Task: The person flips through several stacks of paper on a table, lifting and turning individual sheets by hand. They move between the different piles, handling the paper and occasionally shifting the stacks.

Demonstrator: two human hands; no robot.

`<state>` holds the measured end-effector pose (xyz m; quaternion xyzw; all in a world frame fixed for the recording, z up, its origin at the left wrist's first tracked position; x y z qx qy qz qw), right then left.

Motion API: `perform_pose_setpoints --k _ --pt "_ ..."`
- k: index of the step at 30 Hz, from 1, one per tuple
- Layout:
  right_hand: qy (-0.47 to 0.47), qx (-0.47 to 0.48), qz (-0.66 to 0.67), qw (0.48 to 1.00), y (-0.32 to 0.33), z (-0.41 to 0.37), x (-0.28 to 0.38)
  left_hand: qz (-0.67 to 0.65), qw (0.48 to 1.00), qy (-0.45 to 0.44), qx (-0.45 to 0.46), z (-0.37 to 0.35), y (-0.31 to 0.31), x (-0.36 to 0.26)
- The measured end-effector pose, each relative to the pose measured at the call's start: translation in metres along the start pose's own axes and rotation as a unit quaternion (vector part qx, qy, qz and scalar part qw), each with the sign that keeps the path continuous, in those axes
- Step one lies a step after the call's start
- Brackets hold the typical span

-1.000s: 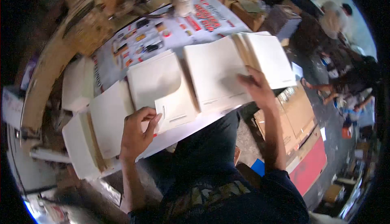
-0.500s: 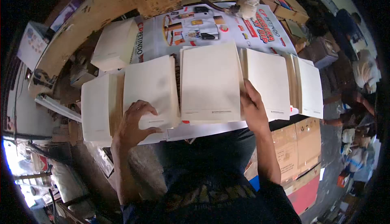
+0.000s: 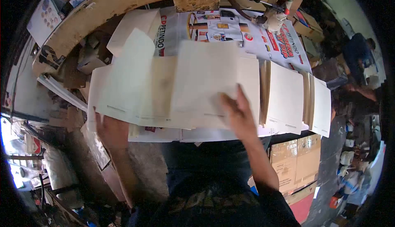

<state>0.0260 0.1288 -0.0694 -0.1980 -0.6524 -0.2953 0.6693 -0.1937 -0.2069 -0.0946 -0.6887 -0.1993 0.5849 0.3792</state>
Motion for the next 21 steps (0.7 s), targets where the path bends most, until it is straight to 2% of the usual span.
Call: perform_pose_setpoints --k 1,2,3,4,5,6,7,8,10,11,12,14,16,17,18,19,20,21 --pt "-0.023 0.051 0.058 0.997 -0.025 0.001 0.003 -0.062 0.997 0.041 0.0 0.001 -0.014 0.006" --pt "-0.046 0.102 0.115 0.987 -0.049 0.003 0.008 -0.061 0.997 0.041 0.004 -0.001 -0.028 0.008" --pt "0.002 0.122 0.053 0.991 -0.068 0.007 0.0 0.181 0.983 -0.006 0.043 -0.005 -0.046 0.006" --pt "0.049 0.14 -0.01 0.989 -0.084 0.01 -0.009 0.412 0.906 -0.054 0.078 -0.009 -0.066 0.006" --pt "0.051 0.136 -0.008 0.989 -0.094 0.009 -0.005 0.616 0.773 -0.101 0.109 -0.013 -0.085 0.009" --pt "0.039 0.159 0.046 0.985 -0.105 0.007 -0.001 0.782 0.592 -0.146 0.133 -0.013 -0.099 0.014" --pt "0.025 0.181 0.098 0.978 -0.111 0.005 0.003 0.805 0.577 -0.117 0.074 -0.005 -0.1 0.015" --pt "0.027 0.176 0.1 0.979 -0.11 0.003 0.009 0.805 0.575 -0.12 0.079 -0.005 -0.11 0.016" --pt "-0.054 0.217 0.133 0.966 -0.109 -0.003 0.017 0.699 0.708 -0.086 0.059 -0.006 -0.125 0.011" --pt "0.037 0.2 0.105 0.973 -0.104 -0.001 0.028 0.754 0.654 -0.052 0.037 -0.001 -0.118 0.011" --pt "0.037 0.198 0.105 0.974 -0.101 -0.001 0.03 0.754 0.653 -0.052 0.039 0.0 -0.117 0.013" --pt "0.144 0.139 0.071 0.977 -0.094 -0.002 0.042 0.763 0.646 -0.014 0.016 0.003 -0.113 0.016" --pt "0.174 0.102 0.024 0.979 -0.092 -0.001 0.04 0.757 0.652 -0.035 0.008 0.005 -0.107 0.018" --pt "-0.019 0.185 0.097 0.978 -0.096 0.003 0.036 0.75 0.659 -0.056 0.001 0.005 -0.106 0.017" --pt "-0.211 0.259 0.166 0.928 -0.1 -0.003 0.035 0.751 0.658 -0.056 0.003 0.004 -0.108 0.017" --pt "-0.291 0.174 0.406 0.849 -0.102 -0.006 0.049 0.757 0.649 -0.079 0.02 0.001 -0.113 0.015" --pt "-0.288 0.173 0.409 0.849 -0.114 -0.002 0.027 0.761 0.639 -0.103 0.037 0.0 -0.117 0.012" --pt "-0.191 0.189 0.398 0.877 -0.13 0.008 -0.009 0.762 0.638 -0.105 0.04 -0.001 -0.118 0.01"
Point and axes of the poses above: each hand's wrist, its own z-axis towards the middle knuckle, its own y-axis out of the back of the hand, x = y × z, the point moved 5 cm from there along z, towards the middle knuckle, and after that the axes turned 1 degree about -x, right-handed, at the moved point
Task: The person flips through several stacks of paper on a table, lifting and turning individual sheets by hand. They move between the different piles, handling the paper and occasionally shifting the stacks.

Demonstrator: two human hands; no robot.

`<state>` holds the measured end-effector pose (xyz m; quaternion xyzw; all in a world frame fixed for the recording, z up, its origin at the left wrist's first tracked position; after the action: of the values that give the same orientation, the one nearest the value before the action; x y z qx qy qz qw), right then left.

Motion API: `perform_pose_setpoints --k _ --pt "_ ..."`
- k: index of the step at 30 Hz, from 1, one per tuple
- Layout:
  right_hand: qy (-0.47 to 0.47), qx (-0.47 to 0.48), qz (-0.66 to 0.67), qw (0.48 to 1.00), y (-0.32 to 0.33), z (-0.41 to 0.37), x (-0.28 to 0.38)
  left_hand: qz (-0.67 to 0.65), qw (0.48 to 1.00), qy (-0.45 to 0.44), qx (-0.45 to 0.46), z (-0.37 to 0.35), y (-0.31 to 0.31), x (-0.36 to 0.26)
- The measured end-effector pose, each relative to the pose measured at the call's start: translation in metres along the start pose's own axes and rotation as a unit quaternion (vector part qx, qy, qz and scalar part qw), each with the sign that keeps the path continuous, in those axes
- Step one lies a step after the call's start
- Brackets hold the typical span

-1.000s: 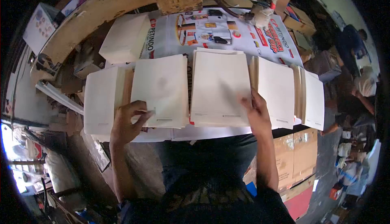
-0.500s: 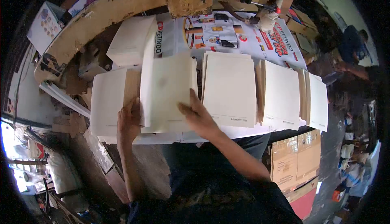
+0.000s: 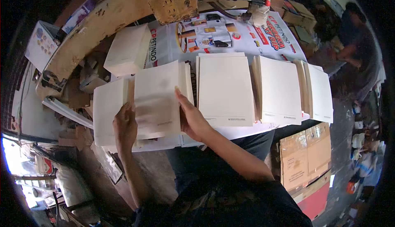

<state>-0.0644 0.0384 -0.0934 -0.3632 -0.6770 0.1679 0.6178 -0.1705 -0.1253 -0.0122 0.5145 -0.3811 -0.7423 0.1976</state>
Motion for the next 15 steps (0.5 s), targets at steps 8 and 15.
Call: perform_pose_setpoints --k 8,15 --pt "0.213 0.024 -0.241 0.946 -0.01 -0.035 0.037 -0.289 0.952 0.092 0.047 -0.023 0.02 -0.053" --pt "0.255 -0.175 -0.253 0.917 0.056 -0.124 0.136 -0.344 0.939 -0.026 0.014 -0.051 -0.019 -0.116"
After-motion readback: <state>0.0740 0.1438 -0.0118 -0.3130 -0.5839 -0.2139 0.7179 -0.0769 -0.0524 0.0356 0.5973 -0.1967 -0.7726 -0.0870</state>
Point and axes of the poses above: each hand's wrist, its own z-axis towards the middle knuckle, its own y-axis out of the back of the hand, x = y × z, the point moved 5 cm from there along z, towards the middle knuckle, and after that the axes turned 1 degree about -x, right-handed, at the moved point
